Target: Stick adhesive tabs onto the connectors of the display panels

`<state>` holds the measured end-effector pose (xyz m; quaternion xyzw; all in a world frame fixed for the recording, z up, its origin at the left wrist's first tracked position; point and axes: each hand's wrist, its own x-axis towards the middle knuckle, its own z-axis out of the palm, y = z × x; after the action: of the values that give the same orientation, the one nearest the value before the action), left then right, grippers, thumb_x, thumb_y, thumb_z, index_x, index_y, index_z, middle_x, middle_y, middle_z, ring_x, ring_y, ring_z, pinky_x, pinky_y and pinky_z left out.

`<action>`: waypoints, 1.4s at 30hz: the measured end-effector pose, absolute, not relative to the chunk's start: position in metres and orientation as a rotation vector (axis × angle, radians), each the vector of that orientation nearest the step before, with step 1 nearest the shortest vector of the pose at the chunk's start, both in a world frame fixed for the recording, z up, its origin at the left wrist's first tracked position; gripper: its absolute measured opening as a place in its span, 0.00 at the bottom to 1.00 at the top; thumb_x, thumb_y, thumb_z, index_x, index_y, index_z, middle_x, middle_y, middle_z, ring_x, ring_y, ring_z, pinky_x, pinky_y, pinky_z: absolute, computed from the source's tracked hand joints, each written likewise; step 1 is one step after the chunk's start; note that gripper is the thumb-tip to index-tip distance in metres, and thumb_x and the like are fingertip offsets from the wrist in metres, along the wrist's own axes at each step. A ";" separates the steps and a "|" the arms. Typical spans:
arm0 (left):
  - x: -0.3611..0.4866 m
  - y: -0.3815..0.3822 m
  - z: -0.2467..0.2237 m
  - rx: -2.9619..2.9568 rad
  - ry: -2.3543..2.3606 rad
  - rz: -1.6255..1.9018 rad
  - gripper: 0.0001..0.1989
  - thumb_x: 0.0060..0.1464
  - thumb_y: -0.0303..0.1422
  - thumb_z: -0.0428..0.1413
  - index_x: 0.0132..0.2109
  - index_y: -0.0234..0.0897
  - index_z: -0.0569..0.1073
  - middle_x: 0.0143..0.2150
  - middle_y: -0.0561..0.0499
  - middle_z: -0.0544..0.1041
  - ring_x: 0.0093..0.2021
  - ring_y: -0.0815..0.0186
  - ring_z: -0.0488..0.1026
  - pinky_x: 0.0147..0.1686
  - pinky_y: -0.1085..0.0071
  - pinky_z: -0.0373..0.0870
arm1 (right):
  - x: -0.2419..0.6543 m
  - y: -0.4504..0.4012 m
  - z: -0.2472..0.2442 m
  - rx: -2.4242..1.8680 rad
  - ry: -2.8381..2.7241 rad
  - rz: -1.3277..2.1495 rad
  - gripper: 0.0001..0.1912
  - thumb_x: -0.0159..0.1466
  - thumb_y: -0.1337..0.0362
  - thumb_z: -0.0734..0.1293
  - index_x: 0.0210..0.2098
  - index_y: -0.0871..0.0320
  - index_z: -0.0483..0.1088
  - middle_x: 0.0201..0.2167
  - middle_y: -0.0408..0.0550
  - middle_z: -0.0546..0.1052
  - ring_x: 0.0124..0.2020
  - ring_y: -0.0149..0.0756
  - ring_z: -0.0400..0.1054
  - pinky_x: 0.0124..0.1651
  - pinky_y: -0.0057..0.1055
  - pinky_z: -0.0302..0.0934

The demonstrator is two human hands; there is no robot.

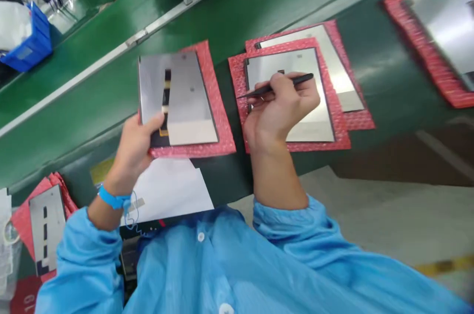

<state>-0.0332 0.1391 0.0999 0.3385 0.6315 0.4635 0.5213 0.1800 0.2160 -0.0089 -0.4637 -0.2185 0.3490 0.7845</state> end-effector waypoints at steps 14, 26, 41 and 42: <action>-0.056 0.048 0.047 1.309 1.932 0.628 0.21 0.62 0.45 0.62 0.24 0.41 0.71 0.25 0.47 0.76 0.38 0.49 0.78 0.46 0.57 0.68 | 0.166 0.188 -0.016 -1.165 -0.930 0.976 0.26 0.59 0.36 0.74 0.38 0.45 0.61 0.30 0.40 0.75 0.33 0.34 0.69 0.35 0.38 0.68; -0.083 -0.048 0.041 1.963 2.022 0.705 0.14 0.75 0.37 0.52 0.56 0.37 0.80 0.57 0.41 0.84 0.60 0.51 0.80 0.60 0.55 0.74 | 0.102 0.112 0.034 -1.047 -1.142 1.238 0.19 0.63 0.49 0.80 0.38 0.50 0.69 0.30 0.39 0.80 0.34 0.35 0.80 0.31 0.28 0.76; -0.128 -0.059 0.065 1.537 2.121 0.979 0.11 0.74 0.33 0.54 0.52 0.45 0.83 0.53 0.52 0.86 0.55 0.62 0.83 0.60 0.62 0.79 | 0.016 0.107 0.021 -0.966 -1.289 1.545 0.12 0.63 0.67 0.81 0.36 0.57 0.74 0.31 0.41 0.79 0.35 0.35 0.81 0.35 0.26 0.77; -0.135 -0.053 0.062 1.563 2.174 0.976 0.11 0.74 0.33 0.55 0.53 0.44 0.83 0.54 0.52 0.85 0.56 0.62 0.82 0.62 0.62 0.78 | 0.011 0.108 0.019 -0.979 -1.293 1.551 0.13 0.62 0.66 0.82 0.36 0.56 0.74 0.31 0.41 0.79 0.36 0.35 0.81 0.34 0.26 0.77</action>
<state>-0.1352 -0.0531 0.0622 0.5425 0.7548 0.3388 0.1454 0.0107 0.1079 0.0187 -0.3932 -0.5192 0.6226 0.4337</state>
